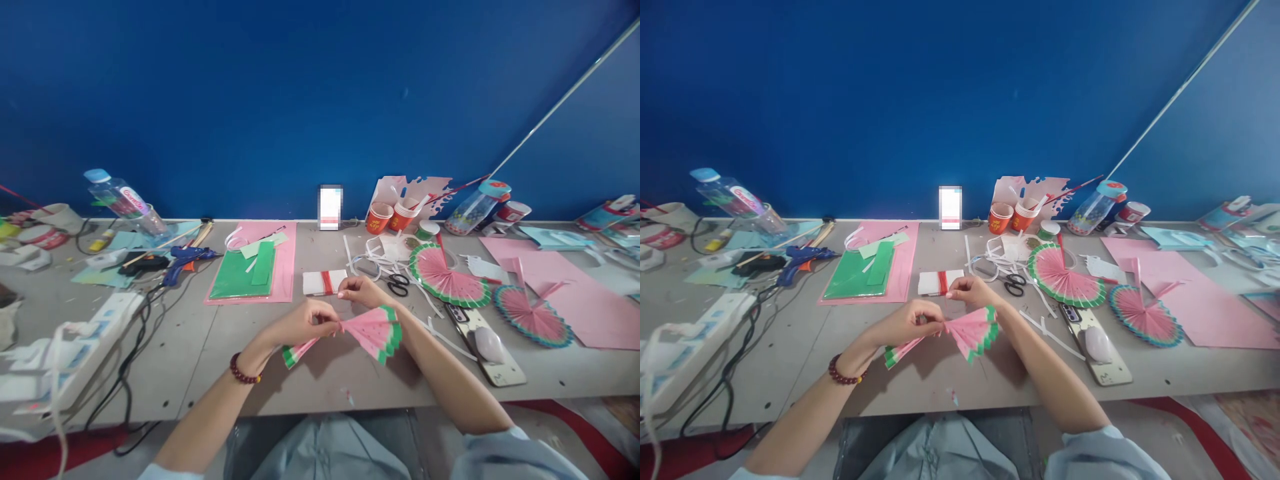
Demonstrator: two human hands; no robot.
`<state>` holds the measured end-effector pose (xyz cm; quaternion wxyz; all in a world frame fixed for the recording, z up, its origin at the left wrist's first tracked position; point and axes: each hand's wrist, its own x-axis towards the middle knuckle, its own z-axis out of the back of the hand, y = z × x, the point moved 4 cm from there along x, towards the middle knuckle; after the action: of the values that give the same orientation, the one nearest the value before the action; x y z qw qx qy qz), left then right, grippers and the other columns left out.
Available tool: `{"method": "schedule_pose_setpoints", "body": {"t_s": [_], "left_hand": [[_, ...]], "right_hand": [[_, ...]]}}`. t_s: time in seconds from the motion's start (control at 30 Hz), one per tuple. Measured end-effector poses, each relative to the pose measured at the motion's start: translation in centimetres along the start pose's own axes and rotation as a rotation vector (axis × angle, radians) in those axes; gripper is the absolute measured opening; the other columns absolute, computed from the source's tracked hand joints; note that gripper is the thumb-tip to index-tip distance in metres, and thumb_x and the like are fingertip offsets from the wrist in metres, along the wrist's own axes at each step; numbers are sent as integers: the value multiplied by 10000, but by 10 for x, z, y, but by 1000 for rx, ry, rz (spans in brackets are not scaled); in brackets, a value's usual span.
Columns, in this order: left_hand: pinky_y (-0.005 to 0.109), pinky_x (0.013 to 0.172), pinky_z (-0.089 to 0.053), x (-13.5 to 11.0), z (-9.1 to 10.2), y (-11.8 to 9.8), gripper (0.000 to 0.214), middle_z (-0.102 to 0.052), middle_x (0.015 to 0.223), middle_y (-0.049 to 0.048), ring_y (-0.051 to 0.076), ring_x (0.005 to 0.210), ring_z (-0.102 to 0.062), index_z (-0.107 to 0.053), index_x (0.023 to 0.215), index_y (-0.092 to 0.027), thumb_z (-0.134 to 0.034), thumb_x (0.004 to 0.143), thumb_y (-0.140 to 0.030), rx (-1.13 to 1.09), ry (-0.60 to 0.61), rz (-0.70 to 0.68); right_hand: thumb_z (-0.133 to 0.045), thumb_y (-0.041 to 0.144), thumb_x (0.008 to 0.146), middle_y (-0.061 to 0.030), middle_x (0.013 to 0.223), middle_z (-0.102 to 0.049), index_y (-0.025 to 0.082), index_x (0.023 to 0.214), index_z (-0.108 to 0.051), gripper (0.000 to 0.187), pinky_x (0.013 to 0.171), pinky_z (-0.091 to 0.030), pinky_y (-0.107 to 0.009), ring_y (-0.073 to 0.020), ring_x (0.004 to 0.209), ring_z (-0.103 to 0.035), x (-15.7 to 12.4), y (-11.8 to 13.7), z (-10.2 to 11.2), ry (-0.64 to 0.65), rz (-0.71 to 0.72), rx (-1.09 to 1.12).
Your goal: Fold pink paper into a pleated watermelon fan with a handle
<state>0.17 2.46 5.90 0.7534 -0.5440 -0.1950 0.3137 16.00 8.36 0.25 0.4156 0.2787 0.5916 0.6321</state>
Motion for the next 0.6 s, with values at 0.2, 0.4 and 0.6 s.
{"method": "schedule_pose_setpoints", "body": {"t_s": [0.2,0.4,0.6], "left_hand": [[225,649,-409,-5,4,-2,239,-679,818,27,145,746,-595,-704,802,-200,-484,849,-281,428,-24,18],[243,602,-387,-3,2,-3,274,-658,735,40,157,681,-602,-668,698,-193,-444,857,-190,828,-154,70],[245,586,-373,1,0,1,242,-658,787,52,176,716,-613,-669,760,-192,-443,845,-171,920,-217,185]], "right_hand": [[-731,452,632,26,597,-529,140,648,-642,325,545,-304,-235,-82,568,-415,-8,16,9,-50,7,-54],[-683,467,686,8,598,-560,147,668,-682,321,529,-322,-241,-94,560,-428,-19,34,6,-167,-3,-167],[-636,409,761,3,595,-583,162,747,-717,261,467,-317,-216,-77,502,-412,-33,51,-12,-115,63,-264]]}}
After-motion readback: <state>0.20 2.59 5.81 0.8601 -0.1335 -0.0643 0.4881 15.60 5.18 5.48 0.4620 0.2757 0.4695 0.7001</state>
